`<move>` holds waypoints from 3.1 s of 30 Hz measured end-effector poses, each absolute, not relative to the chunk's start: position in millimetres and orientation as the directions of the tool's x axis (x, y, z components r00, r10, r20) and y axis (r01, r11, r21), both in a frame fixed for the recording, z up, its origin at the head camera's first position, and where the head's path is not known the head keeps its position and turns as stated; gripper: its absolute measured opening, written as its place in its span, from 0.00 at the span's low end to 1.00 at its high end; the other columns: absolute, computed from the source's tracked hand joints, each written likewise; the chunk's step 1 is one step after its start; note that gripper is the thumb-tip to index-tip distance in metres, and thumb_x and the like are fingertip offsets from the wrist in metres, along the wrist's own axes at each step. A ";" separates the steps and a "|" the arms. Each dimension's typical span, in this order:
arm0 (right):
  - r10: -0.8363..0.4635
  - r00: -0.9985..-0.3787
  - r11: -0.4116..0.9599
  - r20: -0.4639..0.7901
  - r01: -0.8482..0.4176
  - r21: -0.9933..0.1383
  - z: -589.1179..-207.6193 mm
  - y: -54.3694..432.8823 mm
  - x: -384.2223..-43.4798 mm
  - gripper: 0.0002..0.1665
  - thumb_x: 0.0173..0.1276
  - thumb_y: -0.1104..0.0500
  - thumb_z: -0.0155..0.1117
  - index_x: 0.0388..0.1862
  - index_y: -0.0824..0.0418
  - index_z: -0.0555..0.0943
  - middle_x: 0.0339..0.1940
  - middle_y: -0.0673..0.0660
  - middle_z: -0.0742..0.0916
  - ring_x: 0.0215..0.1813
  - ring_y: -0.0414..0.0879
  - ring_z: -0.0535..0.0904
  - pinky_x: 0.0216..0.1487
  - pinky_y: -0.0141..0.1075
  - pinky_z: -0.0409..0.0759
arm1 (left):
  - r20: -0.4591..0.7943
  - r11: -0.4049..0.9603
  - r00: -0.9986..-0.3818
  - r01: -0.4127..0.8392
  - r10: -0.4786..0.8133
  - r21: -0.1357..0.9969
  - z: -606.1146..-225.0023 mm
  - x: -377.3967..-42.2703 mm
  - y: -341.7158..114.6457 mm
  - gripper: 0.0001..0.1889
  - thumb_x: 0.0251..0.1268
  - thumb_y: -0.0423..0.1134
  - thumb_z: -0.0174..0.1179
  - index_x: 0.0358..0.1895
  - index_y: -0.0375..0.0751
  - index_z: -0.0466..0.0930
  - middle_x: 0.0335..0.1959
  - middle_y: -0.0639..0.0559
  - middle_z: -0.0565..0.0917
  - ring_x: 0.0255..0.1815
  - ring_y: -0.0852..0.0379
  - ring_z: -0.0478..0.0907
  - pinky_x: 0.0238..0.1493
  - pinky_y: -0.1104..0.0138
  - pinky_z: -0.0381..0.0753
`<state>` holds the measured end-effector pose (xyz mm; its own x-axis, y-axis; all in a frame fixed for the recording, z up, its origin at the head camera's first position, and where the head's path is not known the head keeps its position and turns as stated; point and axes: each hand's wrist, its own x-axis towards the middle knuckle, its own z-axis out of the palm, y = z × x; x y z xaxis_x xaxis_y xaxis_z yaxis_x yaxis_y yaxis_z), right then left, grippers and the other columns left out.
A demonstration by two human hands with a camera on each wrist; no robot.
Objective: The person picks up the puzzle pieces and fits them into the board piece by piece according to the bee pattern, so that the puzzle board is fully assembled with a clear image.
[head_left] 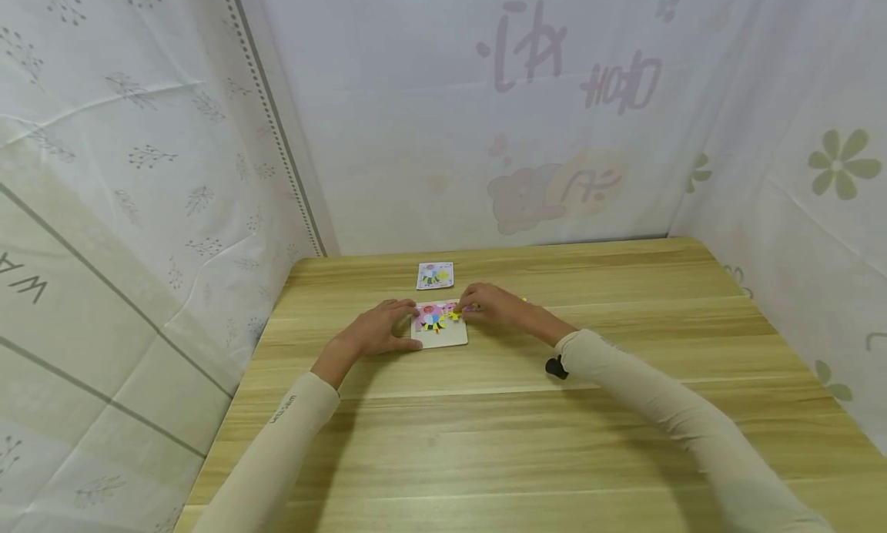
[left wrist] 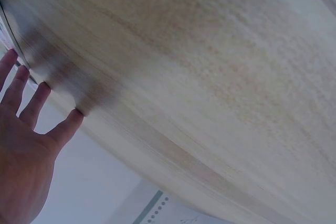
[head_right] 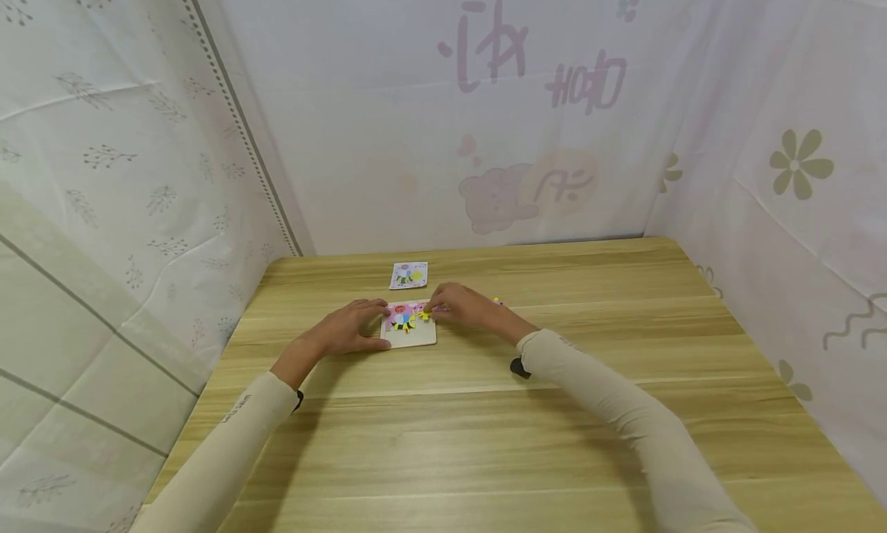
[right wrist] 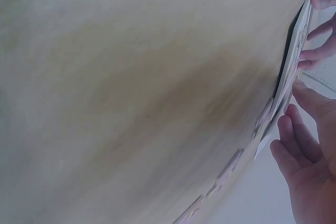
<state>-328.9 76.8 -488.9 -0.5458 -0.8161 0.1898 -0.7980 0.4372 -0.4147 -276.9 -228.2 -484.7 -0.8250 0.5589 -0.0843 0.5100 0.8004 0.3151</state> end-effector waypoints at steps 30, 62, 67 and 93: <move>-0.838 -0.536 0.480 0.101 -0.813 -0.331 -491.4 58.6 -321.4 0.12 0.75 0.61 0.68 0.53 0.62 0.90 0.51 0.60 0.87 0.54 0.52 0.82 0.60 0.44 0.82 | -0.096 0.817 -0.835 0.495 0.541 0.296 -485.3 -276.9 -227.3 0.41 0.64 0.68 0.66 0.73 0.47 0.74 0.79 0.47 0.67 0.81 0.42 0.60 0.76 0.43 0.64; -0.766 -0.632 0.569 0.116 -0.751 -0.334 -494.3 97.5 -333.4 0.17 0.75 0.59 0.69 0.59 0.62 0.87 0.54 0.60 0.88 0.56 0.52 0.83 0.58 0.45 0.83 | -0.074 0.798 -0.826 0.512 0.559 0.316 -482.8 -274.8 -226.6 0.40 0.65 0.65 0.67 0.72 0.43 0.74 0.77 0.43 0.69 0.79 0.38 0.61 0.76 0.41 0.63; -0.766 -0.630 0.559 0.127 -0.751 -0.351 -494.0 96.5 -333.3 0.16 0.75 0.60 0.68 0.58 0.63 0.87 0.53 0.59 0.89 0.54 0.51 0.83 0.56 0.45 0.83 | -0.071 0.800 -0.826 0.514 0.559 0.311 -482.1 -274.3 -226.3 0.40 0.65 0.65 0.67 0.72 0.43 0.75 0.77 0.43 0.70 0.79 0.39 0.61 0.76 0.42 0.63; -0.813 -0.556 0.482 0.173 -0.809 -0.337 -490.1 68.2 -318.8 0.12 0.75 0.59 0.69 0.53 0.62 0.89 0.51 0.59 0.88 0.56 0.51 0.83 0.61 0.43 0.82 | -0.072 0.799 -0.828 0.508 0.556 0.321 -484.9 -276.1 -227.8 0.40 0.65 0.66 0.67 0.73 0.44 0.74 0.77 0.44 0.69 0.80 0.40 0.61 0.77 0.43 0.62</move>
<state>-318.8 68.2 -490.1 -0.5561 -0.8130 0.1725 -0.8089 0.4817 -0.3372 -276.1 -227.8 -484.9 -0.8283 0.5556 -0.0723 0.5082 0.7993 0.3209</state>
